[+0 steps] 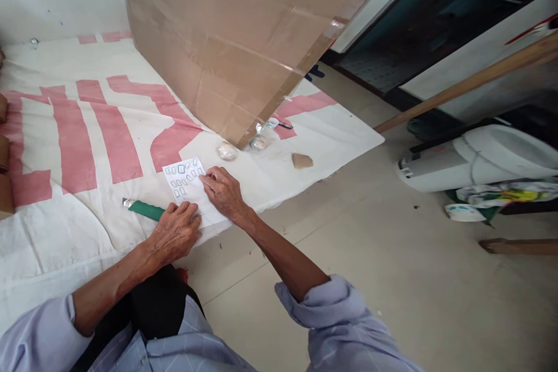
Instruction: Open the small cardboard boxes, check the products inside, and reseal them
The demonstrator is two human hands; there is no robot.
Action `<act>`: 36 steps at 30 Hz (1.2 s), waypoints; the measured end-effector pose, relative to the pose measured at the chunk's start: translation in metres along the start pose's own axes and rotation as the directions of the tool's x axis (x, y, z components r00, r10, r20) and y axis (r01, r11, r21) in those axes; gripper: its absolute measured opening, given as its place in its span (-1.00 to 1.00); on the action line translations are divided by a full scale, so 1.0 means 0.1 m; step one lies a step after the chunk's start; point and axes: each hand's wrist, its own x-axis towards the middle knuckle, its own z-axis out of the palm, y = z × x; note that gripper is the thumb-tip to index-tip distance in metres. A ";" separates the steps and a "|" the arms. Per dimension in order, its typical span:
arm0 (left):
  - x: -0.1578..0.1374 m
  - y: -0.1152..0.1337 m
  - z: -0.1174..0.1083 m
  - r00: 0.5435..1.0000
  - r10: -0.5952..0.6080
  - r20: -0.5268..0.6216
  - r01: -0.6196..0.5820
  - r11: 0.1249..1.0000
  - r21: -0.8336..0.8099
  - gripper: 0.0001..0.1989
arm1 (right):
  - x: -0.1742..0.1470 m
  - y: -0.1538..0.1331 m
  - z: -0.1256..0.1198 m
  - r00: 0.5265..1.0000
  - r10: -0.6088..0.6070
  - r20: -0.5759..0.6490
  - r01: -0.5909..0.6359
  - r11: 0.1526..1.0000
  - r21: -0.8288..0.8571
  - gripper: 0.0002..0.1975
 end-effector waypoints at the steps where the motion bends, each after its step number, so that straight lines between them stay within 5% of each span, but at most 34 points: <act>1: 0.00 0.00 0.00 1.000 0.001 0.003 -0.001 1.000 0.002 -0.90 | -0.01 0.00 0.01 1.000 0.011 -0.019 -0.011 1.000 0.009 -0.68; 8: 0.00 -0.01 -0.01 0.999 -0.001 0.033 -0.001 0.999 0.036 -0.87 | 0.02 0.04 0.04 0.997 0.063 -0.055 -0.062 0.998 0.027 -0.67; 17: 0.01 0.01 -0.01 0.999 0.007 0.037 -0.009 0.999 0.051 -0.85 | 0.35 -0.04 -0.10 0.968 0.129 0.214 -0.123 0.991 -0.043 -0.58; 27: 0.00 0.01 0.01 1.000 0.013 0.017 -0.014 0.998 0.060 -0.83 | 0.49 -0.12 -0.25 0.906 0.235 0.353 -0.229 0.972 -0.059 -0.57; 36: -0.01 0.01 0.01 1.000 0.009 0.008 -0.009 0.999 0.035 -0.86 | 0.51 -0.02 -0.09 0.941 0.220 0.255 -0.245 0.967 0.071 -0.60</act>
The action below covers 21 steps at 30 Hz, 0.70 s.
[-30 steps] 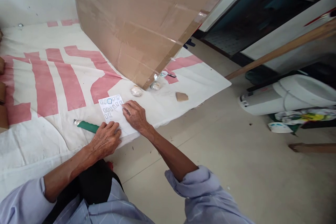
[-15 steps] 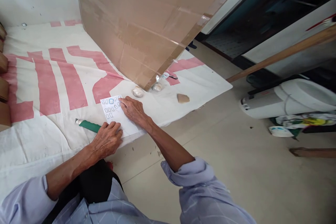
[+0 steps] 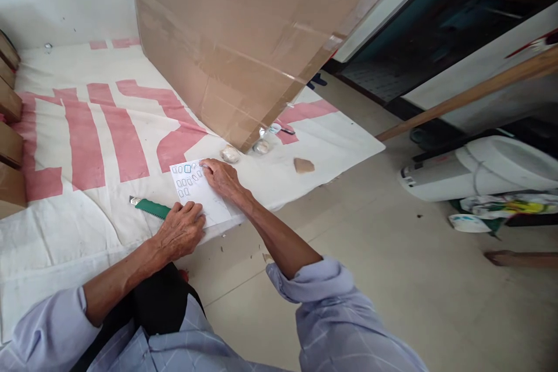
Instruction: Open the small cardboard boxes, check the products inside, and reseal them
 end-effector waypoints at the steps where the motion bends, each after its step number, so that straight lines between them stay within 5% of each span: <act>1: 0.00 0.00 0.00 1.000 0.000 0.001 0.000 1.000 0.003 -0.86 | -0.01 0.00 0.01 1.000 -0.008 -0.003 0.008 1.000 -0.003 -0.60; 21: -0.08 0.00 0.15 0.993 -0.004 -0.118 0.007 1.000 0.028 -0.85 | -0.25 0.04 0.15 0.976 -0.168 -0.136 0.171 0.985 0.011 -0.59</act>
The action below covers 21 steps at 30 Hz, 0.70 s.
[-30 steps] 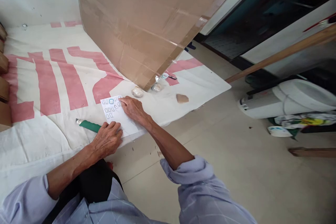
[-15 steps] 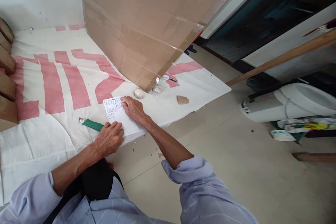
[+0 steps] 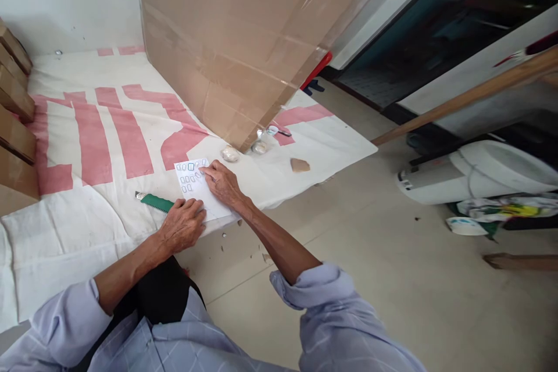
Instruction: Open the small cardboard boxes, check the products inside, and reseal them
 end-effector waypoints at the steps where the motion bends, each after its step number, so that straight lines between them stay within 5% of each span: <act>1: -0.01 0.00 0.00 1.000 0.000 -0.004 0.000 1.000 0.005 -0.85 | -0.01 0.00 0.00 1.000 -0.012 -0.004 0.012 1.000 0.002 -0.59; 15: -0.01 -0.03 0.06 1.000 -0.001 -0.021 0.000 0.999 -0.052 -0.65 | -0.03 0.07 -0.03 0.998 -0.051 0.032 0.052 0.998 -0.028 -0.62; 21: -0.01 -0.04 0.09 0.998 -0.015 -0.056 0.009 0.993 -0.122 -0.60 | -0.15 0.16 -0.12 0.990 -0.039 -0.137 0.051 0.995 0.086 -0.64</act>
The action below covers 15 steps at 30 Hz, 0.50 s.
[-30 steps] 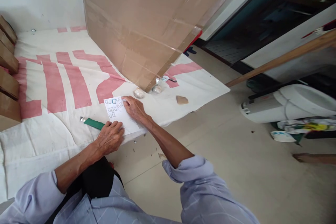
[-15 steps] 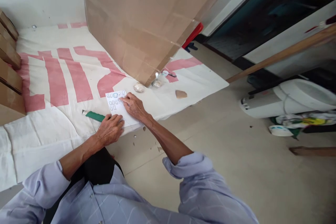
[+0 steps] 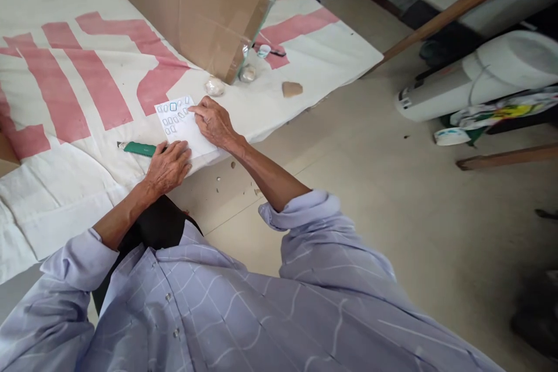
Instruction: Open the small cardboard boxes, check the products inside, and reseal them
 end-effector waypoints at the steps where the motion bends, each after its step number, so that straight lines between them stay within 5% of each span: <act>1: 0.00 0.00 0.00 1.000 0.002 0.000 -0.002 1.000 -0.002 -0.60 | -0.06 0.01 -0.02 0.999 0.003 -0.036 -0.002 1.000 0.018 -0.64; 9: 0.02 -0.02 0.00 1.000 -0.013 -0.018 0.014 0.999 0.032 -0.58 | -0.64 0.14 -0.10 0.974 0.131 -0.183 -0.122 0.991 0.059 -0.64; 15: -0.23 0.33 0.00 0.998 -0.036 -0.052 0.037 0.999 0.028 -0.65 | -0.81 0.06 0.00 0.961 0.224 -0.161 -0.224 0.974 0.014 -0.64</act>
